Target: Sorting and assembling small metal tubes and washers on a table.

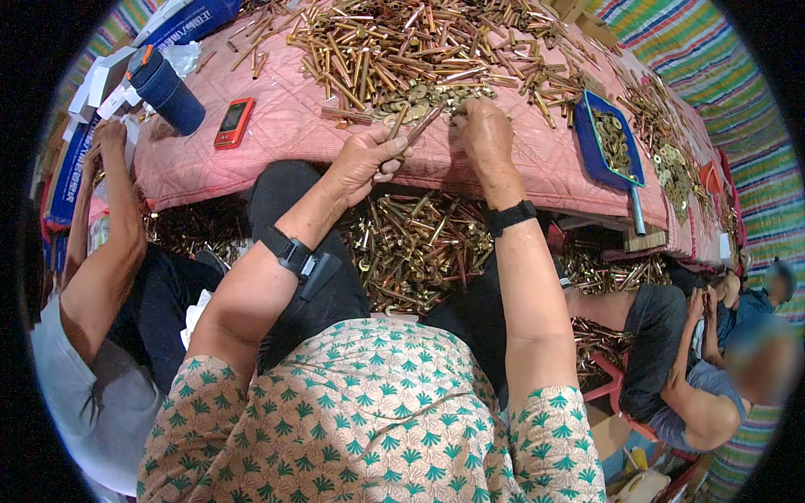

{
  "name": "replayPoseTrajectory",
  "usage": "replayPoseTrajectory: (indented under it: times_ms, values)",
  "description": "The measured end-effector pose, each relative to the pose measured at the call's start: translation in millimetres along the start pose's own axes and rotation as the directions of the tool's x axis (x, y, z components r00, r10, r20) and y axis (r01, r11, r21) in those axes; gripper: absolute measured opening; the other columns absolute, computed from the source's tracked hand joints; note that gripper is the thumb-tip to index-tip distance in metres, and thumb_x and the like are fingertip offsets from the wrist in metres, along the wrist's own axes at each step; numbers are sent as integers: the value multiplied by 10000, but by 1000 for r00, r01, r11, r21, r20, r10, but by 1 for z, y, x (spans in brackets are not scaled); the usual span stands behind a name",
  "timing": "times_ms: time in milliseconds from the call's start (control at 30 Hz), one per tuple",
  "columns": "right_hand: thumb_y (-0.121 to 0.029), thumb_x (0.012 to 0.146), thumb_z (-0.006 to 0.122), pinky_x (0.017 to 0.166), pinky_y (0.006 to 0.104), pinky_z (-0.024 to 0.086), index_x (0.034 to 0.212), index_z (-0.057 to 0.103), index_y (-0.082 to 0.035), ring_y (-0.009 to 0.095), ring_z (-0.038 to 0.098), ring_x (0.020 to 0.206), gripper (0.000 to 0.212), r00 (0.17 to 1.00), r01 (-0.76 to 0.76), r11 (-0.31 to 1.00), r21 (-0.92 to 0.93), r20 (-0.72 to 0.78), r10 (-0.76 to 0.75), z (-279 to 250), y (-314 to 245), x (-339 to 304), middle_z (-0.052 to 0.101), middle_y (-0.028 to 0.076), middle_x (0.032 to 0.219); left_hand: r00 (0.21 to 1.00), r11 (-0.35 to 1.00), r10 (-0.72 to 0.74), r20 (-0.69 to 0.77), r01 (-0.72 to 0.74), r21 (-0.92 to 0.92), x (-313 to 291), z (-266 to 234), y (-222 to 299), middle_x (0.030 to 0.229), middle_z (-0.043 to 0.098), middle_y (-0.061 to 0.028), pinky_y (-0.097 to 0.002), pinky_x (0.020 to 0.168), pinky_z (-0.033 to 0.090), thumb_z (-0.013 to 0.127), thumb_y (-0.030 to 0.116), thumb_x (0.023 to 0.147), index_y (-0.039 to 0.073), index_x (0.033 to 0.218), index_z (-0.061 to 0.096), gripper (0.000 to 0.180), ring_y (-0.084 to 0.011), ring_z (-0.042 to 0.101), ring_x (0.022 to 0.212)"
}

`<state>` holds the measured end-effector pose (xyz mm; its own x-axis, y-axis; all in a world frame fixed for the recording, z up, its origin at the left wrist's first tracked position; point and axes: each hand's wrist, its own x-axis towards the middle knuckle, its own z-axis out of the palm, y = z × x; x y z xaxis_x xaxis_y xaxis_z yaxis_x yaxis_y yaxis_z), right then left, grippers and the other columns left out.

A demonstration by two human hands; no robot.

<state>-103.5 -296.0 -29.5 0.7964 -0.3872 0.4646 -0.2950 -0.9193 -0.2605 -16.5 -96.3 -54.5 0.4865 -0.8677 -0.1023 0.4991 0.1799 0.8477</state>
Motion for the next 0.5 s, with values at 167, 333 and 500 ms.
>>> replayPoseTrajectory:
  times_ms: [167,333,500]
  values:
    - [-71,746,695,708,435,473,874,607,-31,376,598,816,161,997,53,998,-25,-48,-54,2,-2,-2,623,185,839,1000,1000,0,8,0,16,0,-1,0,823,619,-26,-146,427,330,627,177,911,36,1022,588,184,-22,450,562]
    - [-59,759,687,666,409,486,906,603,-33,325,612,756,172,996,90,996,-11,-30,-90,3,7,-3,629,154,833,1000,1000,-12,14,12,21,-1,0,2,818,613,-20,-146,426,331,628,176,910,37,1012,584,178,-21,453,564]
    - [-13,856,598,657,272,512,1044,610,-9,170,620,746,189,963,-226,598,769,85,255,4,18,-8,644,69,901,999,999,-26,19,25,37,-1,0,2,818,613,-22,-146,430,338,628,173,910,28,1020,584,187,-22,457,563]
